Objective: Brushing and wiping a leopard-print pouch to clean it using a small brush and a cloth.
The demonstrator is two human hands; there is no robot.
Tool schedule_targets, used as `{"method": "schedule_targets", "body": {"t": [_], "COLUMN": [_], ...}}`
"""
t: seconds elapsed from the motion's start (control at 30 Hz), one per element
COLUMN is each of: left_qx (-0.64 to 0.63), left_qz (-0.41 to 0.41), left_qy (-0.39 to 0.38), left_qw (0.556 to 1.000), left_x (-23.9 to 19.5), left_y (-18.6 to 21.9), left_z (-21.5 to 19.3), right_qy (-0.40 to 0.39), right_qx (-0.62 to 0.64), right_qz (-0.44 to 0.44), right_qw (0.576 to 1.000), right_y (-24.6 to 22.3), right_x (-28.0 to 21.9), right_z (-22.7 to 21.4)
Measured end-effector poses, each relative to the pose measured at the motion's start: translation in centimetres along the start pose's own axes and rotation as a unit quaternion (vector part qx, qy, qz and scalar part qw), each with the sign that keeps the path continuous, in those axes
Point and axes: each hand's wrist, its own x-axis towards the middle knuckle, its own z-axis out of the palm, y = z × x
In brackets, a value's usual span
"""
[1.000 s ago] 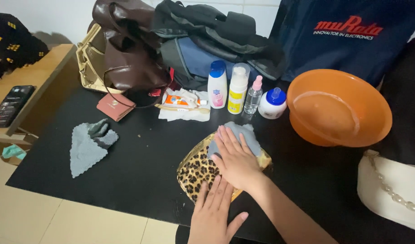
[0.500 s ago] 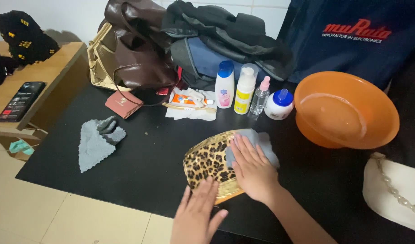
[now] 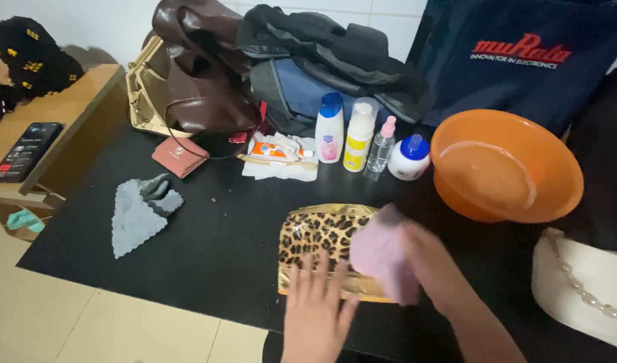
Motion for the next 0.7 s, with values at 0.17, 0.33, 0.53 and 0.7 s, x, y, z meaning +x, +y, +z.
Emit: {"method": "schedule_targets", "body": {"t": [0.17,0.33,0.53,0.7], "left_qx": [-0.087,-0.138,-0.203,-0.233], "left_qz": [0.112,0.114,0.102,0.09], "left_qy": [-0.018,-0.038,-0.086,-0.157], "left_qw": [0.99,0.983,0.97,0.955], "left_x": [-0.5,-0.2,-0.1,0.4], "left_y": [1.1,0.6,0.0,-0.3], "left_z": [-0.7,-1.3,-1.7,-1.9], "right_qy": [0.438,0.133,0.161,-0.059], "right_qx": [-0.266,-0.224,-0.49,-0.464], "right_qz": [-0.356,-0.463,-0.38,-0.272], "right_qw": [0.781,0.847,0.768,0.841], "right_y": [-5.0,-6.9,-6.8,-10.9], "right_x": [-2.2,-0.3,1.7,0.5], "right_z": [1.8,4.9,8.3,9.3]}}
